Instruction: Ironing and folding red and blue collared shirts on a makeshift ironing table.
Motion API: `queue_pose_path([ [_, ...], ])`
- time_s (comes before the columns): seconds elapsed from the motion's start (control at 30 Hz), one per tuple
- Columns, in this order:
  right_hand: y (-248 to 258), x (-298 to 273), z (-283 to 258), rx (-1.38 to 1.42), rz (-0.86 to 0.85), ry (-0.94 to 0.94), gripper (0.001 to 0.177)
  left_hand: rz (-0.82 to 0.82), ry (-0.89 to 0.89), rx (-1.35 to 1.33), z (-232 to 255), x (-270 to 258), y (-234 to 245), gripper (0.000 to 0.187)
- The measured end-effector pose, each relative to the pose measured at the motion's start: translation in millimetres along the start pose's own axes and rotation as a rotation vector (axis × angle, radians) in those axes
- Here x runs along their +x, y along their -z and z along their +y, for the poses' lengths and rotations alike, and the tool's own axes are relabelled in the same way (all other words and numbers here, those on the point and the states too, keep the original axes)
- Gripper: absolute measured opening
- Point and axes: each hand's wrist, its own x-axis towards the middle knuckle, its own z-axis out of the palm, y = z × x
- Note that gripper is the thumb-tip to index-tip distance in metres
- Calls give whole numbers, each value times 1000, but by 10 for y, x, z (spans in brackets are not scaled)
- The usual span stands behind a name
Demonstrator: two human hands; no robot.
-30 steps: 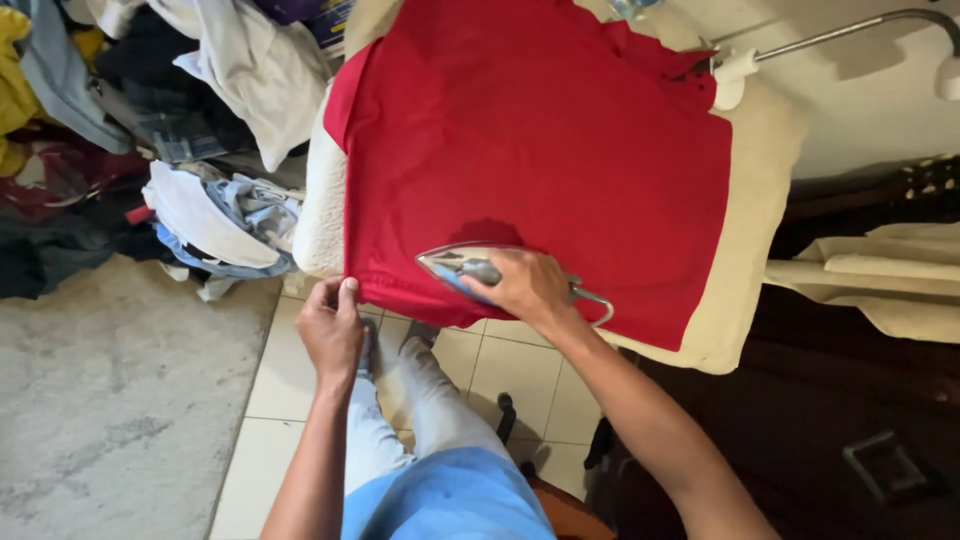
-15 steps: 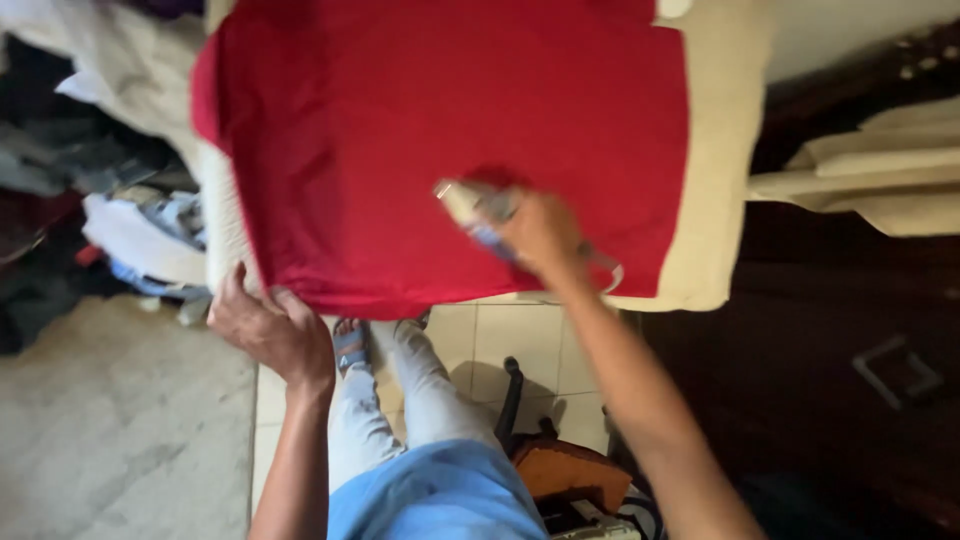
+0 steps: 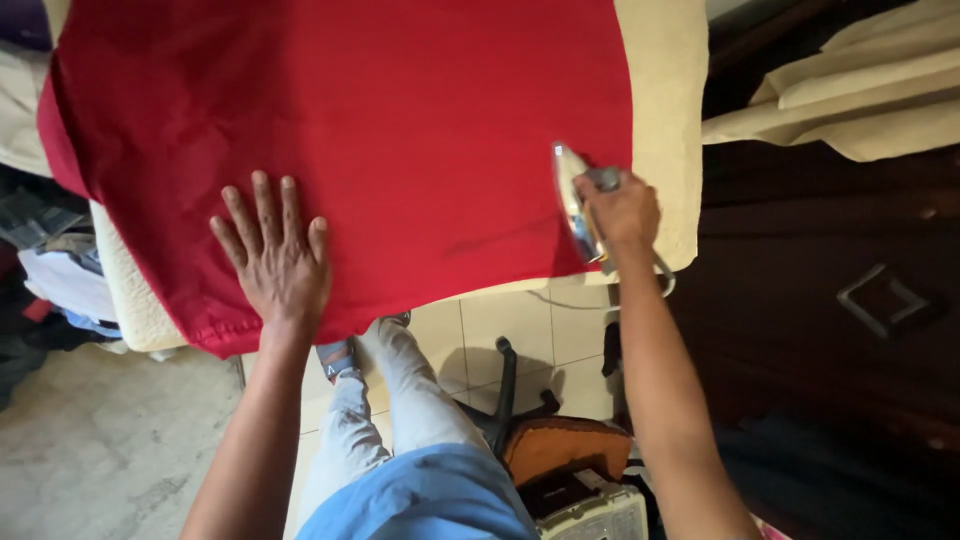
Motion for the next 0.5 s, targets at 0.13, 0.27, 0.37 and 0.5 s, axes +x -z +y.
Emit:
queue_pose_path([
  [0.13, 126, 151, 73, 81, 102, 95, 37, 22, -23, 18, -17, 0, 8, 63],
  [0.27, -286, 152, 99, -34, 26, 262, 43, 51, -9, 2, -41, -9, -20, 64],
  [0.37, -502, -46, -220, -209, 44, 566, 52, 66, 13, -1, -29, -7, -23, 65],
  [0.5, -575, -32, -663, -263, 73, 707, 54, 76, 25, 20, -23, -5, -31, 65],
])
